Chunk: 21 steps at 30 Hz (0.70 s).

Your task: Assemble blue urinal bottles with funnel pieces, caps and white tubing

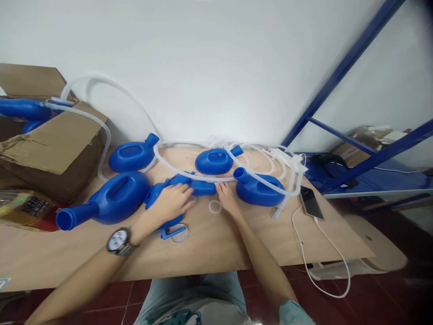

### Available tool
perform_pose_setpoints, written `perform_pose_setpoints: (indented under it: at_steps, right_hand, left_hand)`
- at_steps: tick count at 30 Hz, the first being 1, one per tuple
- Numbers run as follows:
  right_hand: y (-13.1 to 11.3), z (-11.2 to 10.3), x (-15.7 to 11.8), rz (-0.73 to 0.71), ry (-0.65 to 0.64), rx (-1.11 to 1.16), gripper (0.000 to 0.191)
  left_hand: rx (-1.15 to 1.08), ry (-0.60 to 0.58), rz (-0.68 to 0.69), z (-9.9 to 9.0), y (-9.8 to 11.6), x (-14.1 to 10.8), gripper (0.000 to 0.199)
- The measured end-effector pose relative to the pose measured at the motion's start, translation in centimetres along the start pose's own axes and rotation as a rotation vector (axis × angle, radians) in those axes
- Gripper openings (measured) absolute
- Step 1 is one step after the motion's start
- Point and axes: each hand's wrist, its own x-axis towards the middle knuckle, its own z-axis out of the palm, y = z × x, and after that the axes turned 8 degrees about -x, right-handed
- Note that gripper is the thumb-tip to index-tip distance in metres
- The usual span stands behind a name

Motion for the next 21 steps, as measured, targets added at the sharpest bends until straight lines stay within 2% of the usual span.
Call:
perform_pose_setpoints:
  at_steps: [1,3,5,7,12,17,21]
  right_hand:
    - [-0.1,0.2,0.0,-0.003,0.0,0.011,0.045]
    - [-0.4,0.4,-0.3,-0.012,0.003,0.036,0.041]
    - [-0.6,0.4,-0.7,-0.025,0.003,0.072,0.038]
    - [-0.7,0.1,-1.0,-0.036,0.006,0.124,0.037]
    - [-1.3,-1.2,-1.8,-0.028,0.055,0.277,0.039]
    - [-4.3,-2.3,-3.9,-0.049,0.093,0.42,0.05]
    - [-7.5,-3.7,-6.2,-0.125,0.123,0.513,0.047]
  left_hand:
    - [0.017,0.017,0.021,1.9,1.0,0.9,0.037]
    - [0.013,0.057,0.01,4.9,1.6,2.8,0.055]
    - [-0.013,0.1,-0.007,6.8,1.1,4.3,0.068]
    - [-0.035,0.119,0.003,7.5,0.5,5.2,0.071]
    - [-0.12,0.142,0.076,6.7,0.1,4.3,0.068]
    - [-0.323,0.408,0.127,4.4,1.8,1.5,0.064]
    - [-0.344,0.491,0.198,2.5,3.2,-0.5,0.062]
